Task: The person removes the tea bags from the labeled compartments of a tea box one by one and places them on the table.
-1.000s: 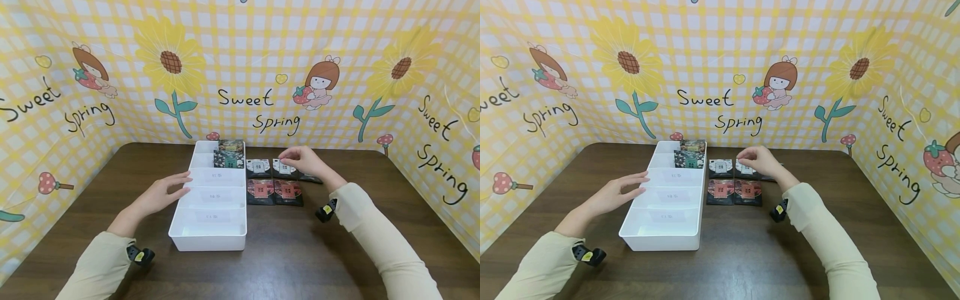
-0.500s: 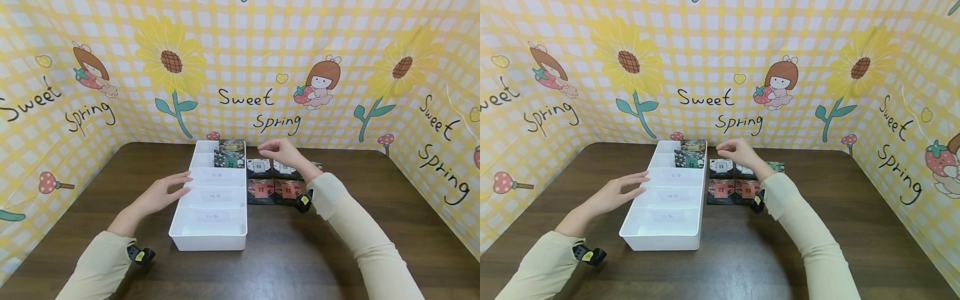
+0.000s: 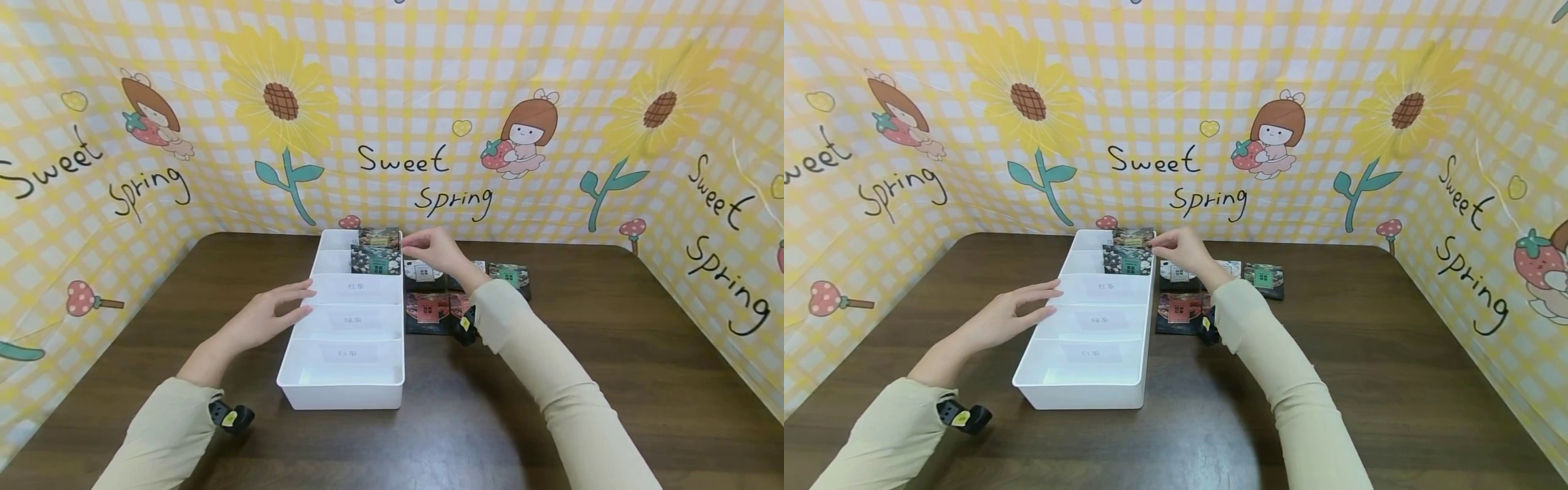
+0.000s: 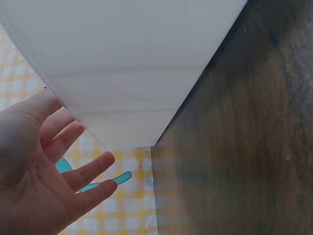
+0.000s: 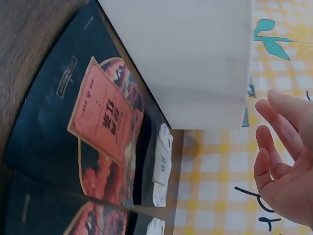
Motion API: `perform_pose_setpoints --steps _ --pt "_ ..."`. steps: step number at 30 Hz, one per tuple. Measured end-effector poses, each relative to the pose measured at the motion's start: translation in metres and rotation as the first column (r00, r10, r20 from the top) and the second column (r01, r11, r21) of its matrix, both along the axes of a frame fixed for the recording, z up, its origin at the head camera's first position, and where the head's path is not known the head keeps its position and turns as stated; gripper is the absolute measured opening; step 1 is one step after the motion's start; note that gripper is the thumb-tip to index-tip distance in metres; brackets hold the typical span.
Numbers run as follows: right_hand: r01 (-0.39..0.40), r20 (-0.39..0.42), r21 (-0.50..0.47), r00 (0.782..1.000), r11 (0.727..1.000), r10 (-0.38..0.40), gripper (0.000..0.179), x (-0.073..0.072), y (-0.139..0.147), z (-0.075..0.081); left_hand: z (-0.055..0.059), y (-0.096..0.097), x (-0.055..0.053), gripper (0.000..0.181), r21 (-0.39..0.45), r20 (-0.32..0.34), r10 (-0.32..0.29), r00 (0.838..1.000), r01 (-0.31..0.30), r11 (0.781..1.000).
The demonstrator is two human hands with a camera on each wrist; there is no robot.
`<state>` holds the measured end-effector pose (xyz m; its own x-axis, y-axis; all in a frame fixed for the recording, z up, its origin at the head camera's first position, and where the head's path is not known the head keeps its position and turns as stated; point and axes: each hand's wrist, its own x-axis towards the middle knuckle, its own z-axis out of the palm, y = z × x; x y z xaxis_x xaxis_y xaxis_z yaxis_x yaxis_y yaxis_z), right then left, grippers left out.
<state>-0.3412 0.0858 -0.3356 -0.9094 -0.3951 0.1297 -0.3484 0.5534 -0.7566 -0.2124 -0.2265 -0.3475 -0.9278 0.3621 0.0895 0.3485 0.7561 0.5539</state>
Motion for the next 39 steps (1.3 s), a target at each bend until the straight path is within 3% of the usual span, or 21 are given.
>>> perform_pose_setpoints --steps 15,29,39 --pt "0.087 -0.040 0.010 0.995 0.996 -0.086 0.022 -0.004 -0.016 -0.008 0.000 0.000 0.000 0.045 -0.001 0.011 -0.003 1.000 0.003 1.000" --pt "0.150 -0.030 0.034 0.988 0.988 -0.149 0.019 -0.003 -0.024 -0.007 -0.001 0.000 0.000 0.045 0.002 0.004 -0.005 1.000 0.005 1.000" --pt "0.150 -0.040 0.012 0.988 0.989 -0.149 0.017 0.003 -0.020 -0.002 -0.001 0.000 -0.002 0.047 0.004 0.017 0.005 1.000 -0.005 1.000"
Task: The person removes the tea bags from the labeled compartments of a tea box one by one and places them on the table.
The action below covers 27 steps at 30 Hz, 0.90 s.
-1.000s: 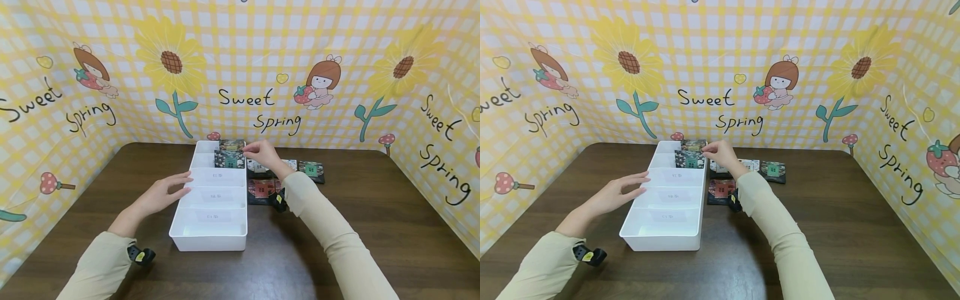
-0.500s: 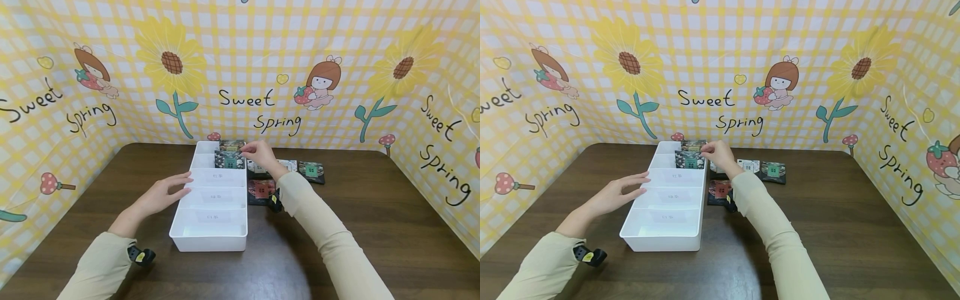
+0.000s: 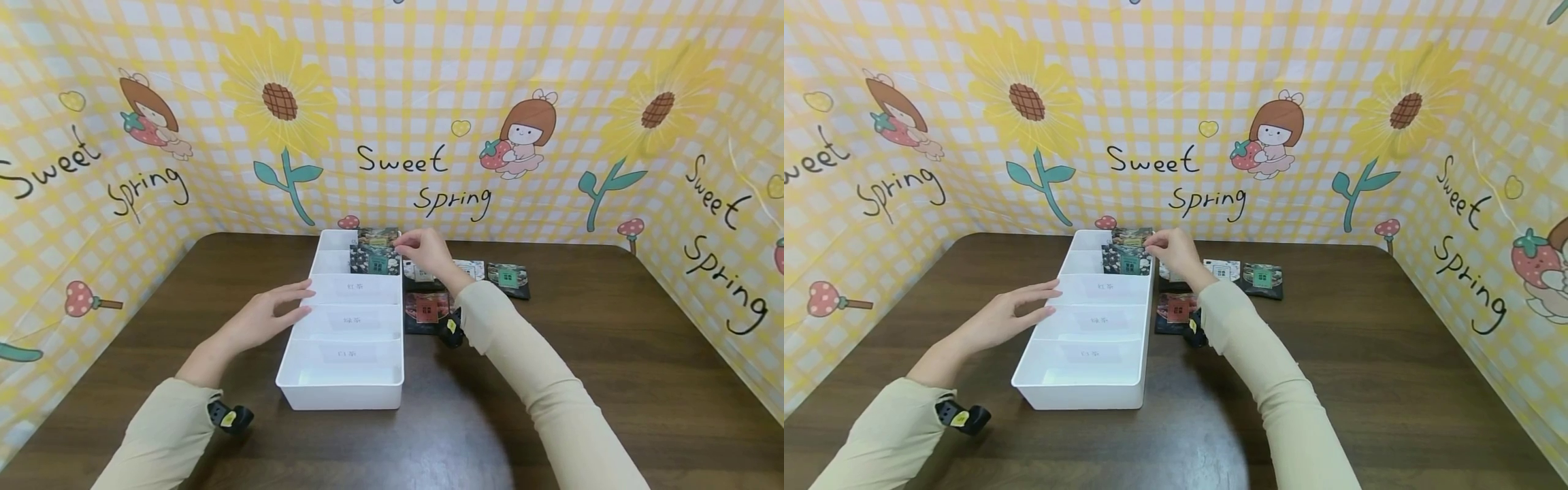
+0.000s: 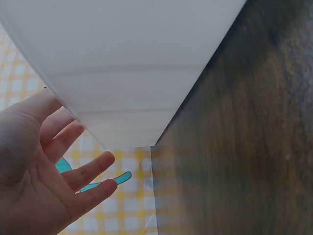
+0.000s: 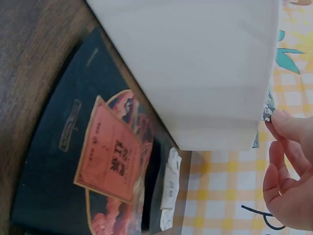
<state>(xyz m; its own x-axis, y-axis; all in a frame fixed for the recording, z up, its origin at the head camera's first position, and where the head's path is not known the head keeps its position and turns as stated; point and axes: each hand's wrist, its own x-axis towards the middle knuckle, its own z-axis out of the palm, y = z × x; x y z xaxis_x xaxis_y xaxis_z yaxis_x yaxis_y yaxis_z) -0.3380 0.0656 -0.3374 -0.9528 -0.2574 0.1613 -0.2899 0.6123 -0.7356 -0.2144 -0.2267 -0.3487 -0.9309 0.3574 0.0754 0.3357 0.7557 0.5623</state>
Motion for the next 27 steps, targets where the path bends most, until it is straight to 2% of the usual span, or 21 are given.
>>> perform_pose_setpoints --steps 9,14,20,27 --pt "-0.023 -0.006 -0.068 1.000 0.997 0.023 0.016 0.004 0.005 0.013 0.001 0.001 0.001 0.047 0.000 0.006 -0.001 1.000 0.001 1.000" --pt "-0.039 -0.040 -0.073 0.999 0.997 0.036 0.017 0.006 0.007 0.020 0.002 0.001 0.002 0.047 -0.001 0.000 -0.001 1.000 0.001 1.000" --pt "-0.052 -0.043 -0.102 0.998 0.993 0.048 0.018 0.011 0.010 0.032 0.001 0.001 0.001 0.047 0.002 -0.005 -0.004 1.000 0.004 1.000" --pt "-0.092 -0.106 -0.116 0.991 0.989 0.080 0.018 0.014 0.015 0.042 0.000 0.000 -0.001 0.047 -0.007 -0.001 0.001 1.000 -0.001 1.000"
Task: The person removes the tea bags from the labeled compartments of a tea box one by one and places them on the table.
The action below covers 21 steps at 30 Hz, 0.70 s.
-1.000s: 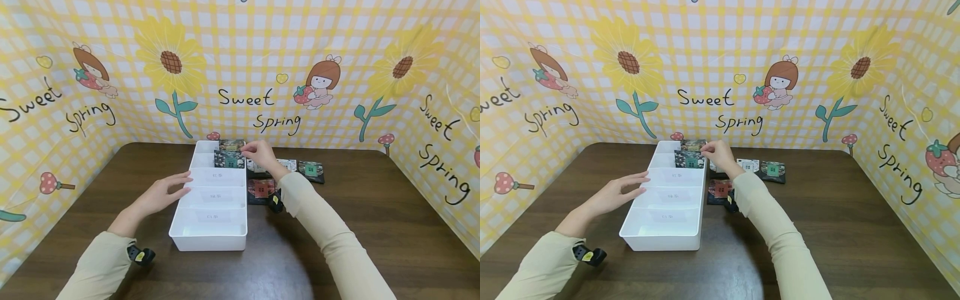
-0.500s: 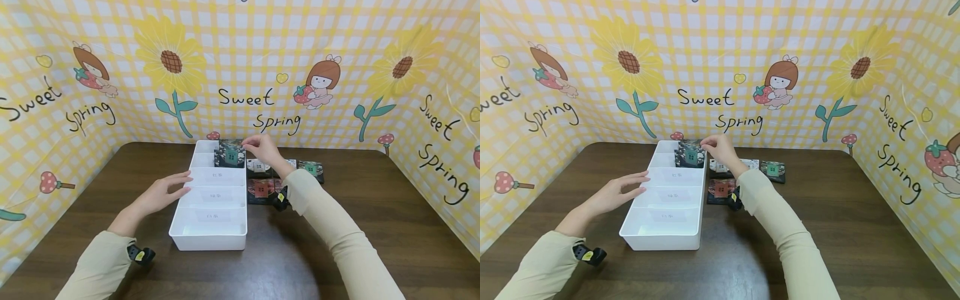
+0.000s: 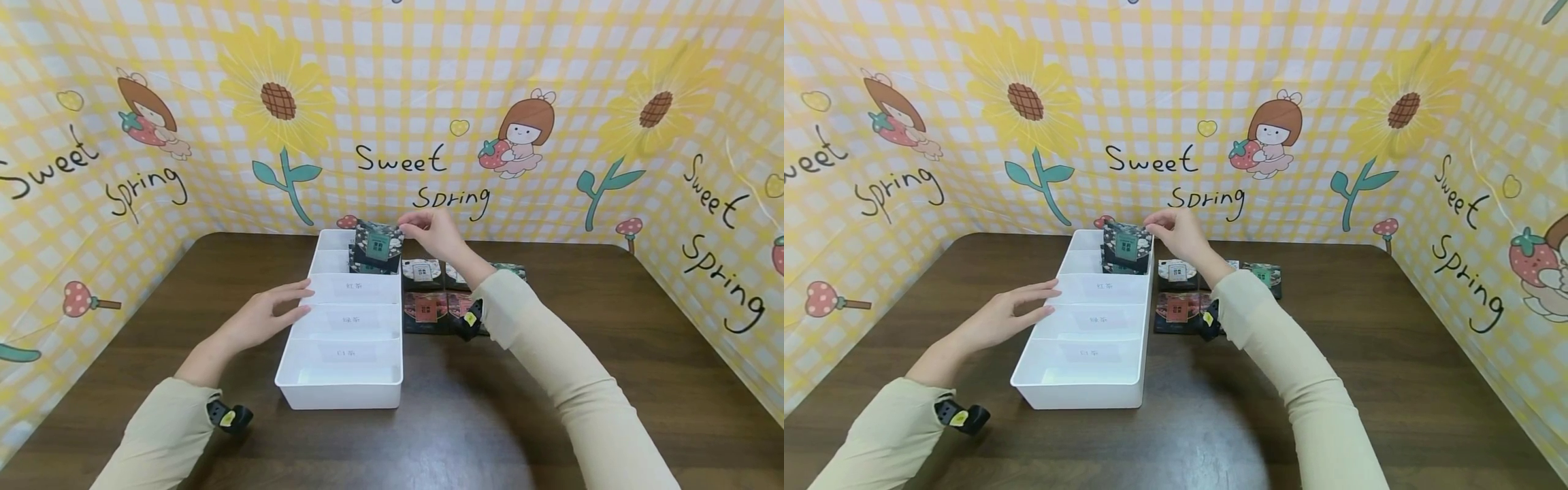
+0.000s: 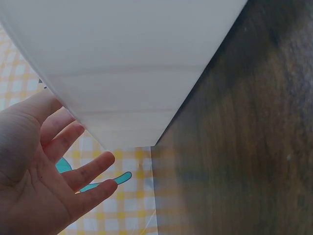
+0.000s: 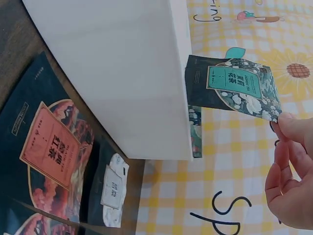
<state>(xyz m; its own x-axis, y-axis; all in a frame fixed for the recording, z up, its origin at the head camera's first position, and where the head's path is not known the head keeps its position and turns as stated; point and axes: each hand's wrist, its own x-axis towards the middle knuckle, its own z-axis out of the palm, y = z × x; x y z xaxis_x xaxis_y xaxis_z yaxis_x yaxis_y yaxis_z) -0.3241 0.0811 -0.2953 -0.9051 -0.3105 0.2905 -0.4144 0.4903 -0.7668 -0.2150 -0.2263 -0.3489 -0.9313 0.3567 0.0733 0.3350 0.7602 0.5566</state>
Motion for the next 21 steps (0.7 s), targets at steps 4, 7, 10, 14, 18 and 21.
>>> perform_pose_setpoints --steps 4,7,10,14,18,21 --pt "0.001 -0.006 -0.015 1.000 1.000 -0.001 0.018 0.003 0.005 0.005 0.000 0.000 -0.001 0.048 0.001 0.010 0.003 1.000 -0.003 1.000" --pt "0.016 -0.006 -0.009 1.000 1.000 -0.016 0.019 0.004 0.009 0.008 0.000 0.000 -0.001 0.049 0.002 0.012 0.003 1.000 -0.003 1.000" --pt "0.030 -0.016 0.004 0.999 1.000 -0.030 0.019 0.006 0.013 0.010 0.000 0.000 -0.001 0.048 0.005 0.009 0.003 1.000 -0.003 1.000" --pt "0.051 -0.030 0.012 0.998 0.999 -0.050 0.018 0.009 0.017 0.014 -0.001 0.000 0.000 0.048 0.009 0.005 0.001 1.000 -0.001 1.000" --pt "0.052 -0.038 0.012 0.998 0.999 -0.051 0.019 0.011 0.022 0.016 0.000 0.000 0.000 0.047 0.011 0.004 -0.001 1.000 0.001 1.000" --pt "0.047 -0.048 0.017 0.998 0.999 -0.046 0.020 0.012 0.025 0.017 0.000 0.000 0.001 0.046 0.011 0.000 -0.003 1.000 0.003 1.000"
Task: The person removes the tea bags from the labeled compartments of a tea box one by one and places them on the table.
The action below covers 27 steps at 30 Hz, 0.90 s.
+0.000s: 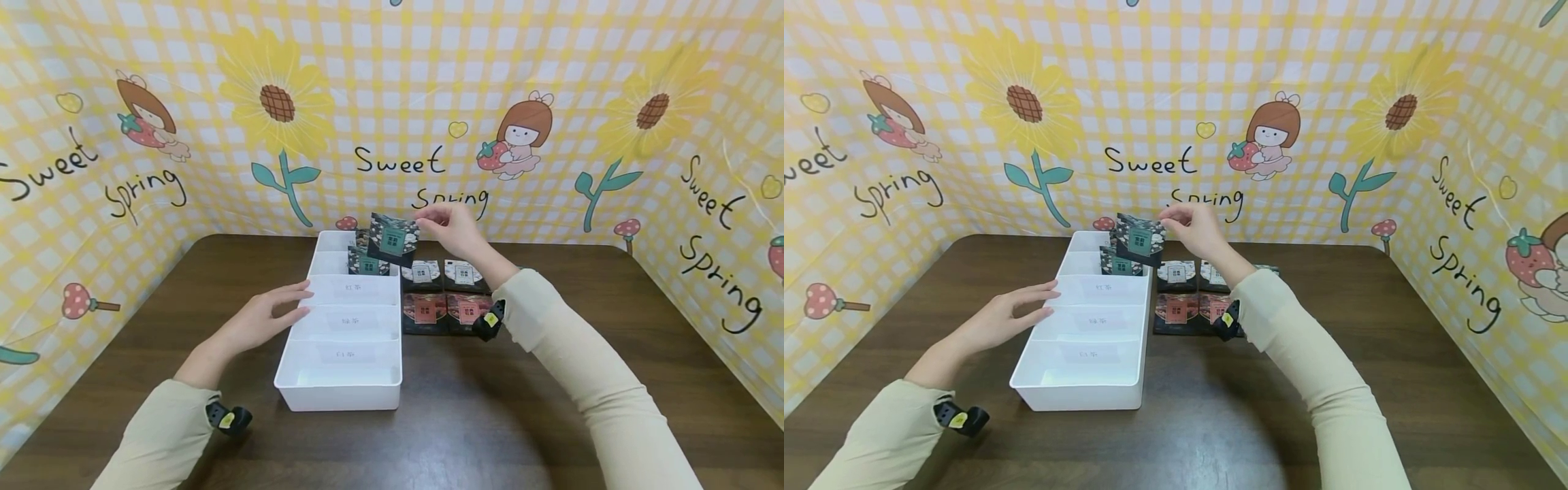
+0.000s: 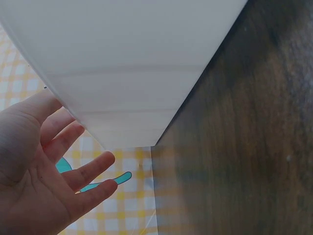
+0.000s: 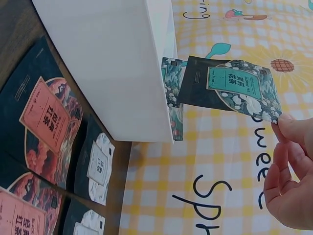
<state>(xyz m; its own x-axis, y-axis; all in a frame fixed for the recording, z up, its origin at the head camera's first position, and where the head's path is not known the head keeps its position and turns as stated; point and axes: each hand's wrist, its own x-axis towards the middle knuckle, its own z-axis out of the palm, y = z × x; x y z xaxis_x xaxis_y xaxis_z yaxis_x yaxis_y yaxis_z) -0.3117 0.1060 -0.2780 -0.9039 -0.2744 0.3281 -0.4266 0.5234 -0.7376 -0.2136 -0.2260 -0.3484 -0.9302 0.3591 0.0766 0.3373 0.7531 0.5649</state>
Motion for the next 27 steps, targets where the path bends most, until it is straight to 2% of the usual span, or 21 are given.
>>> perform_pose_setpoints --steps 16,27 --pt "-0.033 -0.049 0.019 0.998 0.999 0.034 0.019 0.009 0.024 0.002 0.001 0.001 0.003 0.046 0.006 -0.011 -0.005 1.000 0.005 1.000" --pt "-0.021 -0.001 0.036 1.000 0.999 0.021 0.022 0.018 0.045 0.002 -0.001 0.000 -0.002 0.046 -0.003 0.002 0.005 1.000 -0.005 1.000"
